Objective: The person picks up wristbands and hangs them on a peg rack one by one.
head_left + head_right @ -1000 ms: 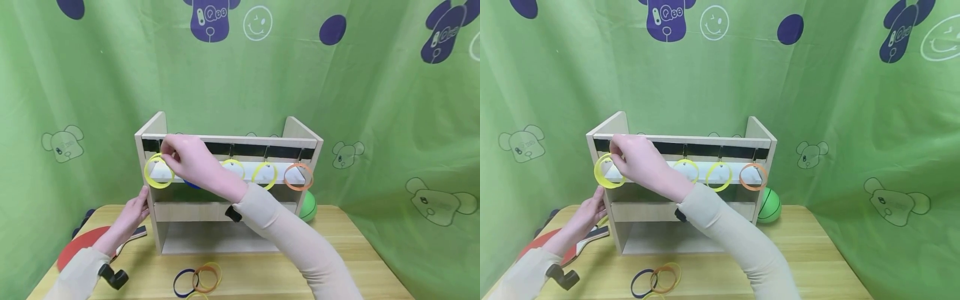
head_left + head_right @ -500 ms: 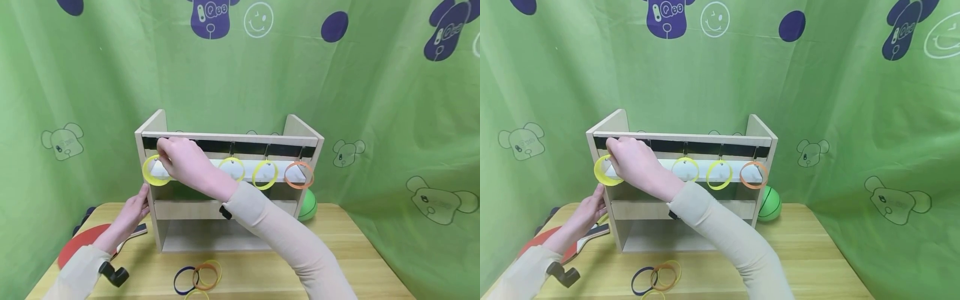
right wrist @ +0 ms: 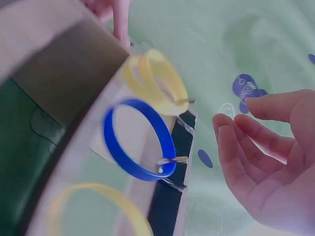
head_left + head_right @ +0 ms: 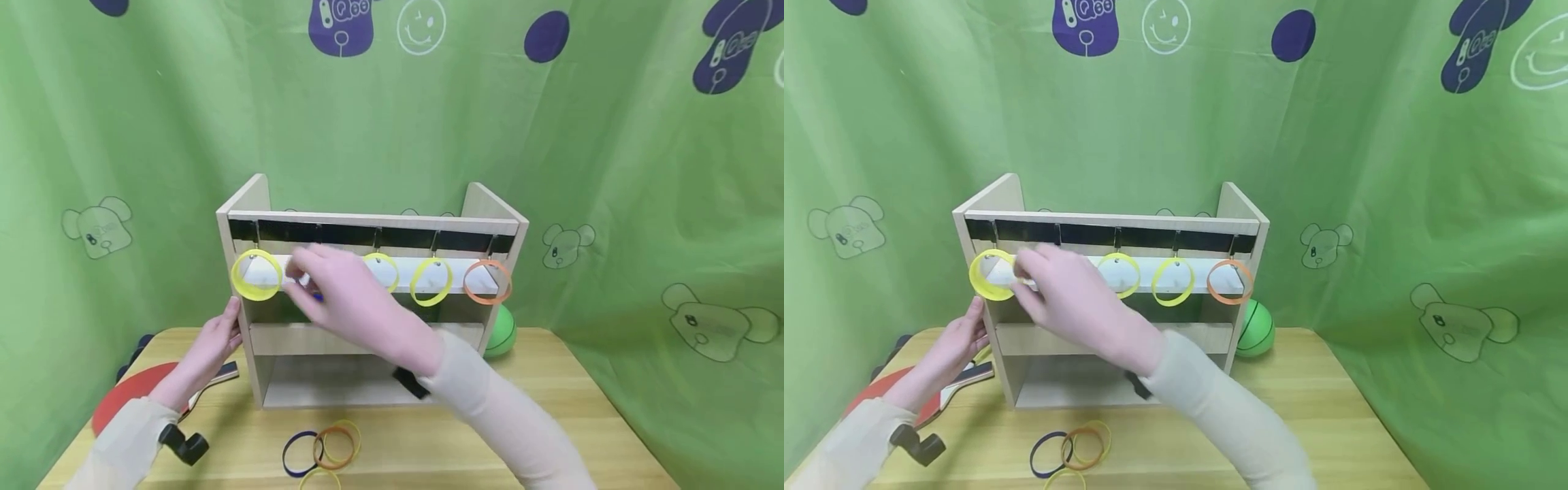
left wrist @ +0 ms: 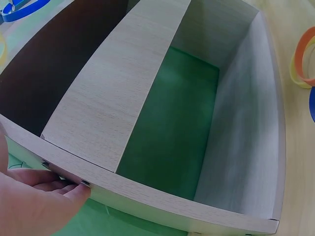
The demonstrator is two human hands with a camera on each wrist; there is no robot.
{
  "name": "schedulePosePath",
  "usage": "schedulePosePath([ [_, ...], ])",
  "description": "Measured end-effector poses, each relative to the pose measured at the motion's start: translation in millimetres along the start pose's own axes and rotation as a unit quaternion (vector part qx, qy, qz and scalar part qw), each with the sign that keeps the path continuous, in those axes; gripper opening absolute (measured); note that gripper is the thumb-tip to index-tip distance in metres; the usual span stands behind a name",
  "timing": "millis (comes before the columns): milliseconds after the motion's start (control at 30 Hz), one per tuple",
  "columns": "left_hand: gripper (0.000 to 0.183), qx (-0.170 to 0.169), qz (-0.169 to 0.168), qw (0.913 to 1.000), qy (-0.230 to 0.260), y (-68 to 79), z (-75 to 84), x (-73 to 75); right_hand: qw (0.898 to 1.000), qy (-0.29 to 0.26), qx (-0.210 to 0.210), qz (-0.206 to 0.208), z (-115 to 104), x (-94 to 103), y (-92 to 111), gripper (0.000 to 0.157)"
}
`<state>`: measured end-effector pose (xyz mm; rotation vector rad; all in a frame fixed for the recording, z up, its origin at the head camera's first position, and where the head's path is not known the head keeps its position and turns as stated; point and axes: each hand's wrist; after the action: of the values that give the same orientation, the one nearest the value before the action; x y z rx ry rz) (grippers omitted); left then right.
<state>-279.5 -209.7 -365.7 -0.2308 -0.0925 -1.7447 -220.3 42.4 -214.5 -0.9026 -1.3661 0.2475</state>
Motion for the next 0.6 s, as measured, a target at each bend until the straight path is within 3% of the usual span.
schedulePosePath([
  [133,0.092,-0.008,-0.001,1.0000,-0.003,-1.1,2.6,2.0,0.998,-0.053,-0.012,-0.022,1.6,-10.5,48.7,0.007],
  [333,0.092,-0.010,-0.008,0.9999,-0.004,-0.7,2.9,4.2,0.986,-0.093,-0.105,-0.092,22.2,-67.5,128.3,0.006],
  [467,0.091,-0.009,-0.011,0.9999,0.002,0.7,2.3,2.8,0.964,-0.127,-0.190,-0.136,35.9,-104.6,172.0,0.006],
  [600,0.092,-0.006,-0.014,0.9999,-0.003,1.4,2.1,0.6,0.933,-0.154,-0.274,-0.177,44.8,-124.8,197.4,0.006],
])
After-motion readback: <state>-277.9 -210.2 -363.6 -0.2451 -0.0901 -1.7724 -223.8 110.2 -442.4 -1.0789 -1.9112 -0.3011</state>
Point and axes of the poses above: each hand's wrist, its own y-axis away from the middle knuckle, its own x-axis out of the back of the hand, z = x × y, and after that the axes turned 5 degrees about -y, right-handed
